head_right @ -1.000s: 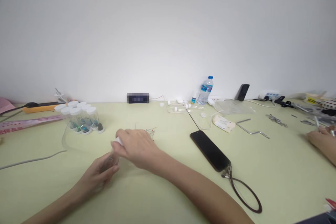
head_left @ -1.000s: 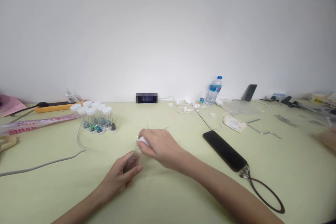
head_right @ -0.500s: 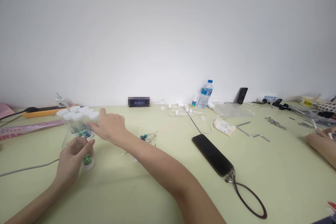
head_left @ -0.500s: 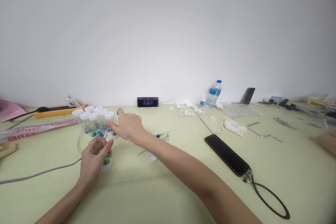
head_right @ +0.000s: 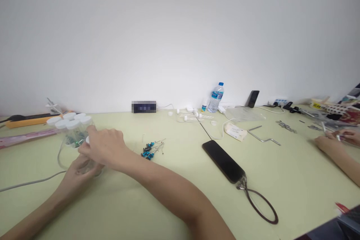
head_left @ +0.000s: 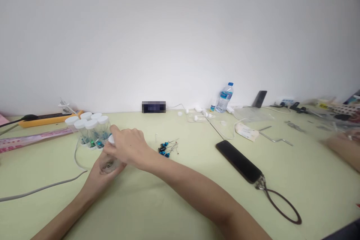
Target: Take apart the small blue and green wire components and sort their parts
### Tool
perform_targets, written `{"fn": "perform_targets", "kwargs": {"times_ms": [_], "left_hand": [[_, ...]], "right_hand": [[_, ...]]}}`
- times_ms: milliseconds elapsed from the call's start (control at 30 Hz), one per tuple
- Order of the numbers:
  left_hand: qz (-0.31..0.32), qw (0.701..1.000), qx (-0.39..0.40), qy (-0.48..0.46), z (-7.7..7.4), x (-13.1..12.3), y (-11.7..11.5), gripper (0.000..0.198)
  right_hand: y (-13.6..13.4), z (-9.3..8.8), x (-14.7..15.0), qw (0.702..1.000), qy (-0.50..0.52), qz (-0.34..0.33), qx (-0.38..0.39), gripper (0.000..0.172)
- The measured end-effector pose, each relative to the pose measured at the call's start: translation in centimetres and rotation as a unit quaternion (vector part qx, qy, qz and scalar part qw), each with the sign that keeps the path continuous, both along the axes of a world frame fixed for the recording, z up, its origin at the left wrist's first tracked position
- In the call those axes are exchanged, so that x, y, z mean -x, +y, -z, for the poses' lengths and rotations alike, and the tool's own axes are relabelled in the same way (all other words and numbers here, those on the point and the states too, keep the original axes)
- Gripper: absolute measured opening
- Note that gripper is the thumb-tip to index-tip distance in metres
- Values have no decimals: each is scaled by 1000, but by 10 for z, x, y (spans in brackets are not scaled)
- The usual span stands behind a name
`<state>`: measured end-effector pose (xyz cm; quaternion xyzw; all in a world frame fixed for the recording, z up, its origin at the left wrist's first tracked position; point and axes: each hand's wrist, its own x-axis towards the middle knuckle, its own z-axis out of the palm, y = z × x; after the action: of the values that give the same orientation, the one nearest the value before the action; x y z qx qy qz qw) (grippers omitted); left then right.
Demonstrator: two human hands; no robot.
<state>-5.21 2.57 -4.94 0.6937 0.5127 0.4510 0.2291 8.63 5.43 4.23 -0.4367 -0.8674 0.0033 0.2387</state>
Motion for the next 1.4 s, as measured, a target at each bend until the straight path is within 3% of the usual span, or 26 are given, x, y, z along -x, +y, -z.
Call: {"fn": "perform_targets", "kwargs": {"times_ms": [100, 200, 300, 367, 467, 533, 633, 700, 833, 1000, 1400], "left_hand": [[75, 995, 51, 47, -6, -1, -8, 23], [180, 981, 36, 61, -17, -2, -18, 21], [315, 948, 40, -3, -29, -3, -23, 27], [354, 932, 67, -45, -33, -5, -24, 32], [337, 934, 87, -77, -32, -7, -23, 36], [311, 943, 80, -87, -27, -8, -22, 36], [283, 953, 66, -84, -20, -9, -21, 35], [272, 958, 60, -66, -18, -10, -22, 33], [266, 963, 40, -28, -21, -13, -23, 32], [259, 965, 39, -6, -23, -20, -27, 35], [276, 961, 18, 25, -14, -22, -30, 28]], "right_hand": [[-16, -5, -17, 999, 8, -17, 34, 19], [-27, -14, -38, 996, 28, -39, 77, 18], [-35, -24, -65, 981, 115, -76, 135, 22], [-36, -28, -88, 963, 191, -96, 162, 22], [-29, -26, -130, 943, 261, -75, 193, 18], [-20, -18, -161, 944, 253, -3, 212, 20], [-6, -2, -198, 956, 114, 141, 231, 30], [0, 8, -211, 953, 47, 172, 246, 29], [4, 20, -211, 951, -35, 157, 263, 21], [9, 24, -210, 946, -97, 161, 263, 24], [20, 41, -232, 935, -142, 236, 221, 17]]}}
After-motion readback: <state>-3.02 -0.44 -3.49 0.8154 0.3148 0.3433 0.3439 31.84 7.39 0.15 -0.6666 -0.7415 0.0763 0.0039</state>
